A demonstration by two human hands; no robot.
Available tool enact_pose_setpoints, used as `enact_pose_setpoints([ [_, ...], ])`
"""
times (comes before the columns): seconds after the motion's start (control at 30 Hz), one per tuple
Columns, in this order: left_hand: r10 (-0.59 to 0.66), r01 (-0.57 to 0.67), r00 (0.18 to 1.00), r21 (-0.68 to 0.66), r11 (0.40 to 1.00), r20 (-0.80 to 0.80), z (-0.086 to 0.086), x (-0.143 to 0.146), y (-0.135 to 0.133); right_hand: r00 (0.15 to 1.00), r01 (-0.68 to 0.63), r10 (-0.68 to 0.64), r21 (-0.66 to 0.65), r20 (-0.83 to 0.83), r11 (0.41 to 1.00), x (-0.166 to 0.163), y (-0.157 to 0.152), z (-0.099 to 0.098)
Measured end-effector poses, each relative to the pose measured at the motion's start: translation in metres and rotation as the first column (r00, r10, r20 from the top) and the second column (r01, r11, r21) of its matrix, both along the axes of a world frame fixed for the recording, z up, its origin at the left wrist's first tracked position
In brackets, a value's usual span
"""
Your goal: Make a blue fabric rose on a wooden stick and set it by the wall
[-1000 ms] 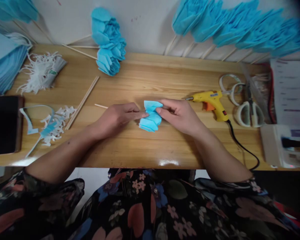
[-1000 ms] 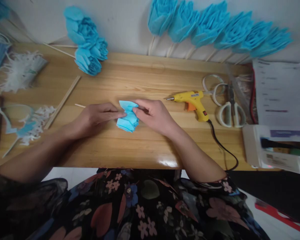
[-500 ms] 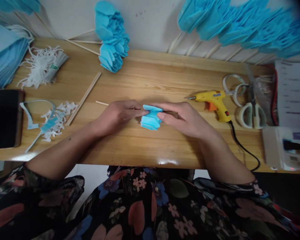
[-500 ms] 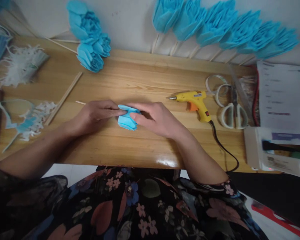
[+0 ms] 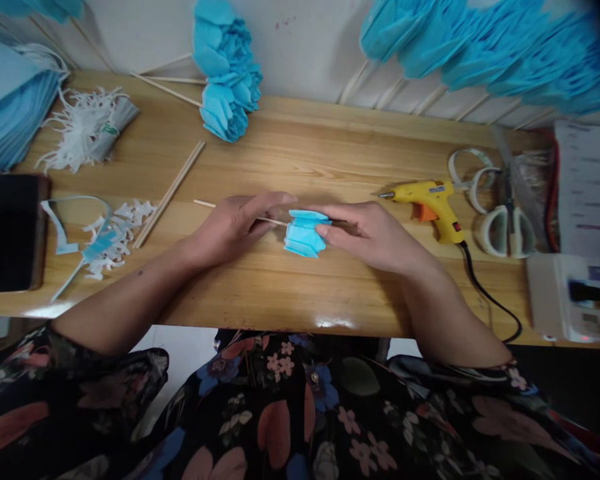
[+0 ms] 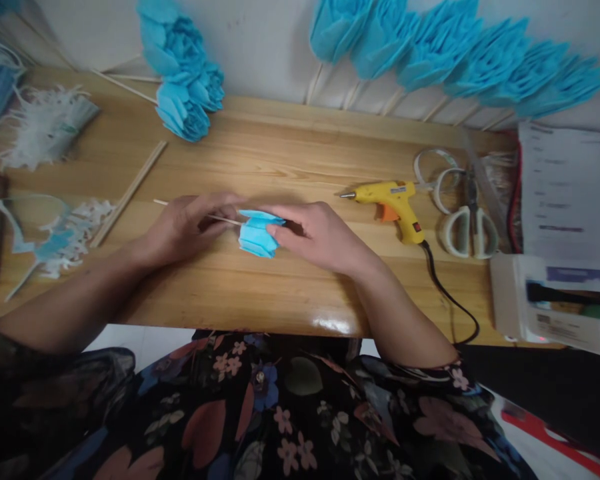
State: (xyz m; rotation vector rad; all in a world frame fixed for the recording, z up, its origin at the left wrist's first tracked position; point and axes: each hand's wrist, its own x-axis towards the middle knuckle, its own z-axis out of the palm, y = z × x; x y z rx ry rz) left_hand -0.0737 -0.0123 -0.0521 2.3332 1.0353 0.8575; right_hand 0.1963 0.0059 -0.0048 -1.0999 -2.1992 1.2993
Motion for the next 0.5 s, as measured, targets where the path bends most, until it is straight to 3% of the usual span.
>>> enact_pose_setpoints([
  [0.2, -0.079, 0.081, 0.997, 0.089, 0.993, -0.024, -0.0016, -0.0008, 0.0035, 1.000, -0.016, 0.015, 0.060, 0.014, 0.998, 0.0018, 0.0012, -0.0007],
  [0.5, -0.121, 0.123, 0.992, 0.064, 0.990, -0.025, 0.0005, 0.0003, 0.0043, 0.998, -0.039, 0.043, 0.077, -0.050, 0.996, 0.0018, 0.0031, 0.0011],
])
